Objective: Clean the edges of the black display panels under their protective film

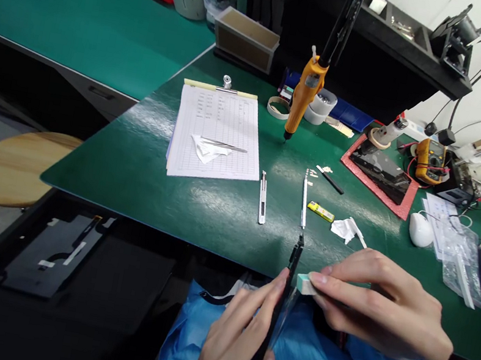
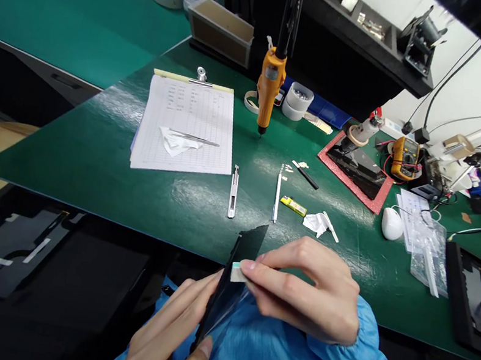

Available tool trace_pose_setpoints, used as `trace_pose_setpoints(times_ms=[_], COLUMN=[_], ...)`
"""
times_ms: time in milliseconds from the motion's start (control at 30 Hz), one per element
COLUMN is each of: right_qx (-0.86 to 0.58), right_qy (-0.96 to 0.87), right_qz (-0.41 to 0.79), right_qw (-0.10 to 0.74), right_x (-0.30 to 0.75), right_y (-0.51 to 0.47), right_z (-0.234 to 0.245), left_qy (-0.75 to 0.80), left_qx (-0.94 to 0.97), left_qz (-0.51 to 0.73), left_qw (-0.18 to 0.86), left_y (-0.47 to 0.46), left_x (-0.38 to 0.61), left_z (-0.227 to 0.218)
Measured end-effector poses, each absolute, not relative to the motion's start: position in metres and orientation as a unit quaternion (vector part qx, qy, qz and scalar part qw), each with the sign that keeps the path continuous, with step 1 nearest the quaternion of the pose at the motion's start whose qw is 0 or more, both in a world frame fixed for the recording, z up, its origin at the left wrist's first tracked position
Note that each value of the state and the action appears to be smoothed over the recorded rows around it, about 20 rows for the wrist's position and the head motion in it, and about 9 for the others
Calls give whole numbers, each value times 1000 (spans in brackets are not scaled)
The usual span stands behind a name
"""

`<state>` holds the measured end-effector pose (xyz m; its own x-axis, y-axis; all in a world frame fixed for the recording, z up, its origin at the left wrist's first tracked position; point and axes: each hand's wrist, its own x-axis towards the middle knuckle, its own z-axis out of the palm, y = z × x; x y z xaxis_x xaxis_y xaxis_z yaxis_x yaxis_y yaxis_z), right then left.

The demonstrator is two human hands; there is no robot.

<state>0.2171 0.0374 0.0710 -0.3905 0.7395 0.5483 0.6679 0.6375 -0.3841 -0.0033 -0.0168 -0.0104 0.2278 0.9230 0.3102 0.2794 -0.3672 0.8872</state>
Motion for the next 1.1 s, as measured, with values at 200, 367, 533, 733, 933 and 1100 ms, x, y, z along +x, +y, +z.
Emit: trace_pose_setpoints(times_ms=[200,367,533,733,933,1100], right_qx=[-432,-406,-445,-452,-460,-454], right_qy=[-830,-837,-820,-822,-817,-821], right_qz=[64,81,57,48,11,8], right_qw=[346,358,356,342,346,347], right_x=[215,214,215,213,219,219], right_y=[33,34,36,38,40,42], right_z=[62,61,70,70,67,70], left_qy=[427,421,422,427,404,399], left_qx=[694,694,692,691,696,696], left_qz=[443,443,446,449,450,448], left_qw=[374,380,379,372,388,395], left_y=[-17,-18,-17,-17,-15,-16], left_x=[-6,-7,-6,-4,-8,-9], left_z=[-11,-12,-12,-10,-15,-17])
